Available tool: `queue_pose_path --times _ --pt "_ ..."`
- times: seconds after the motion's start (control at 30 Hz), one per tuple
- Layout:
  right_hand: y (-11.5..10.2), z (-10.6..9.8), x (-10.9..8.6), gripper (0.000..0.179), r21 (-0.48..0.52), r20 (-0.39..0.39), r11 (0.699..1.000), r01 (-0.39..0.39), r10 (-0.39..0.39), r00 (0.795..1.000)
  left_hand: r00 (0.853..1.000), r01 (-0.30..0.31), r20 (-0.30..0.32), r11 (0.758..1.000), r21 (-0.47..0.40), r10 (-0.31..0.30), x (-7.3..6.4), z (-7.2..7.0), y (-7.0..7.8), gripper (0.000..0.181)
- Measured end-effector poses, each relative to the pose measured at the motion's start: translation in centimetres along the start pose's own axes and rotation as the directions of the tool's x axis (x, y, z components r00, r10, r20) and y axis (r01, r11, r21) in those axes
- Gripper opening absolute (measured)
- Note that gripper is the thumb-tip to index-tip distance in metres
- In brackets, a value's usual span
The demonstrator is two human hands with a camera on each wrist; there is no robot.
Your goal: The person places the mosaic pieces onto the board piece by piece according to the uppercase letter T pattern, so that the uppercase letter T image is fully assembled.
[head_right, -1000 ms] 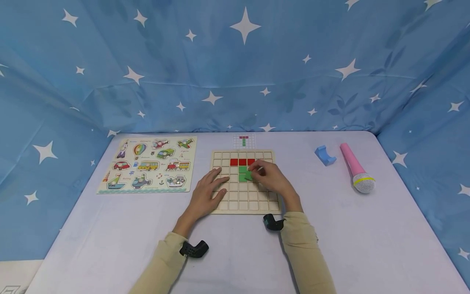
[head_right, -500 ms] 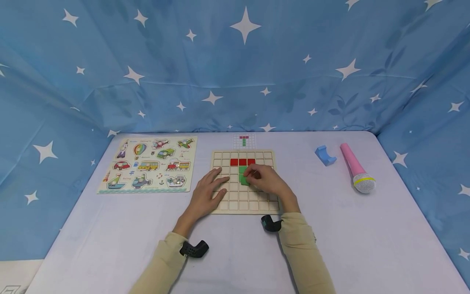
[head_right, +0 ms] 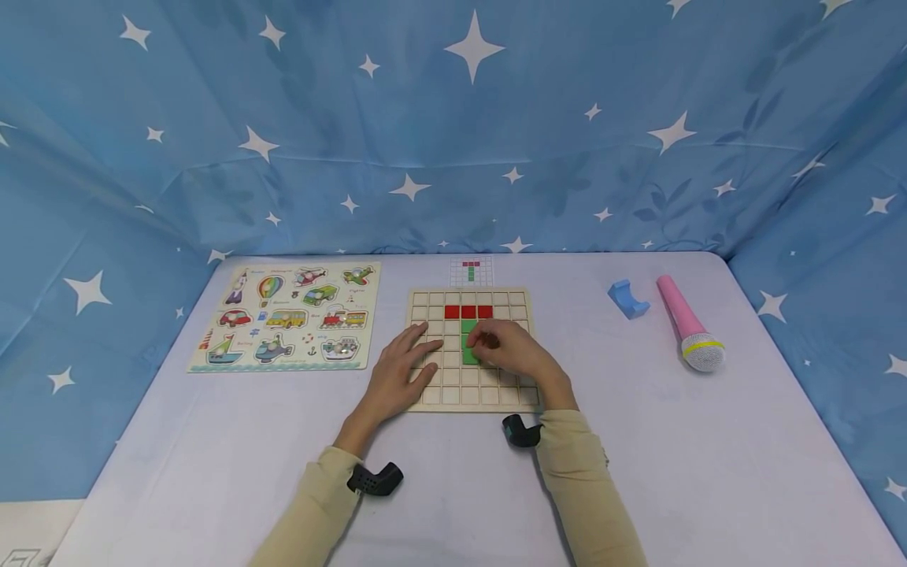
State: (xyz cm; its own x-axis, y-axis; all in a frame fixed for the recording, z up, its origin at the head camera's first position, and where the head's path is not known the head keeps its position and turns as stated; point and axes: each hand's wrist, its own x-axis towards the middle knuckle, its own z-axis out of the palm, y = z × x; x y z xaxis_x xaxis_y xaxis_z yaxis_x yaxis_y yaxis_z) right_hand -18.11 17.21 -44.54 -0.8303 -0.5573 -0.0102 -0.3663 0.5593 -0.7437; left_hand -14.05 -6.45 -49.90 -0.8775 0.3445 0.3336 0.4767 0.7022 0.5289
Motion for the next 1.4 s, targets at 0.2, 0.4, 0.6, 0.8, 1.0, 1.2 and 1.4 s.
queue_pose_path --times 0.2,0.4,0.6,0.8,1.0,1.2,1.4 --pt "0.0 0.01 0.0 0.012 -0.011 0.014 1.0 0.001 -0.001 1.0 1.0 -0.003 -0.001 1.0 -0.002 0.003 0.01 -0.16 0.11 0.034" --pt "-0.26 -0.03 0.03 0.011 -0.014 0.013 1.0 -0.004 0.004 1.0 1.0 -0.004 -0.001 1.0 0.006 0.004 0.04 -0.21 0.04 0.034" --pt "-0.26 0.12 0.14 0.01 -0.014 0.003 1.0 -0.019 0.019 1.0 1.0 -0.005 0.006 1.0 0.007 0.005 0.05 -0.14 -0.01 0.035" --pt "-0.4 0.41 0.13 0.008 -0.022 -0.013 0.999 -0.028 0.028 1.0 1.0 -0.011 0.007 1.0 0.001 0.011 -0.09 -0.1 -0.04 0.034" --pt "-0.36 0.63 0.2 0.007 -0.028 -0.032 0.999 -0.041 0.04 0.999 1.0 -0.003 0.018 1.0 -0.008 0.003 -0.08 -0.25 0.02 0.035" --pt "-0.28 0.81 0.42 0.007 -0.016 -0.037 0.999 -0.05 0.049 0.998 1.0 -0.002 0.019 1.0 -0.006 0.002 -0.19 -0.22 -0.33 0.035" --pt "-0.14 0.84 0.54 0.013 -0.008 -0.057 0.997 -0.078 0.078 0.995 1.0 0.009 0.015 1.0 -0.018 -0.009 -0.05 -0.3 -0.65 0.037"
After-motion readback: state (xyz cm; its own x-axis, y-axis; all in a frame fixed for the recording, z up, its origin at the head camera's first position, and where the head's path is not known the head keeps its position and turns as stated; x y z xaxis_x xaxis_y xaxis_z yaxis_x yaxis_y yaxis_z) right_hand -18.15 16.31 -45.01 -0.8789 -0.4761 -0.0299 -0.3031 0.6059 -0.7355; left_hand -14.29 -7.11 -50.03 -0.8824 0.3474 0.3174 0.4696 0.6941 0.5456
